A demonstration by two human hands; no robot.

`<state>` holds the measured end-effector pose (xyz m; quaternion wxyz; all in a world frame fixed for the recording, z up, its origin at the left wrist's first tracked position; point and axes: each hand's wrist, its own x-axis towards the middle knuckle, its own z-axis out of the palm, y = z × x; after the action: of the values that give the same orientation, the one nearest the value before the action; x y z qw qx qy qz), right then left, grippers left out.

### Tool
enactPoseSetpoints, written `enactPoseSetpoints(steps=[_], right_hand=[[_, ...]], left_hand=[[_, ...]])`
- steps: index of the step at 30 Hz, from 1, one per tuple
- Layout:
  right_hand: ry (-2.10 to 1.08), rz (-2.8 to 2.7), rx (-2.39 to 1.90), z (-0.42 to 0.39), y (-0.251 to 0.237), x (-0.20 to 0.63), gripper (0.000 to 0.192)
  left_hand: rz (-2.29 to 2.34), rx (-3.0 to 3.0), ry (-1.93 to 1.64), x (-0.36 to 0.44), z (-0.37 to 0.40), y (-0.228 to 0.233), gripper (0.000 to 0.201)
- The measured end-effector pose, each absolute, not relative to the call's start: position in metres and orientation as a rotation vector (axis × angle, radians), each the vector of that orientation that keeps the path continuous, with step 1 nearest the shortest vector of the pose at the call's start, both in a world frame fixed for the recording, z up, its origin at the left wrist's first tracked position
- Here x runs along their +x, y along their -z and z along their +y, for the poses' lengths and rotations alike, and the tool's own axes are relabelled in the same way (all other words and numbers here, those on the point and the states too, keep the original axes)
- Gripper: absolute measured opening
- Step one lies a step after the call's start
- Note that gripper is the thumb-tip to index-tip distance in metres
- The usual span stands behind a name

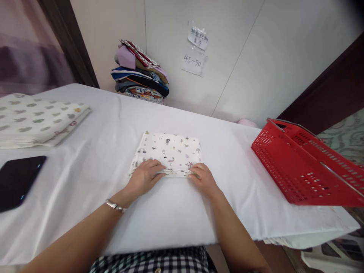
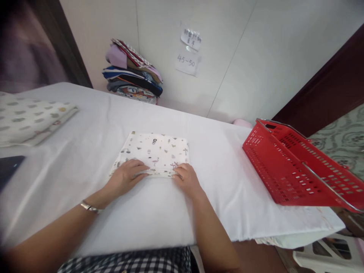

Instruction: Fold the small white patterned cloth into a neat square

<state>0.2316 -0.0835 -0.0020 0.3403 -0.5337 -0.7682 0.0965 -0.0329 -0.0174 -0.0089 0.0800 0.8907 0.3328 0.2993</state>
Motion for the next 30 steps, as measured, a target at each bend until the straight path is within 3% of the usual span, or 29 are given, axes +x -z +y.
enactPoseSetpoints(steps=[7,17,30], right_hand=[[-0.266,-2.017,-1.442,-0.0854,-0.0016,0.2293,0.024],[-0.136,-1.971,-1.405,-0.0827,0.0032,0.2312,0.02],[-0.262,-1.969,-1.411,-0.0811,0.0055,0.2325,0.016]], left_hand=[[1.017,2.631,-0.898,-0.0313,-0.018,0.0073,0.024],[0.986,2.648,-0.9,-0.0303,-0.0188,0.0048,0.026],[0.96,2.708,-0.866,-0.0312,-0.0194,0.0036,0.02]])
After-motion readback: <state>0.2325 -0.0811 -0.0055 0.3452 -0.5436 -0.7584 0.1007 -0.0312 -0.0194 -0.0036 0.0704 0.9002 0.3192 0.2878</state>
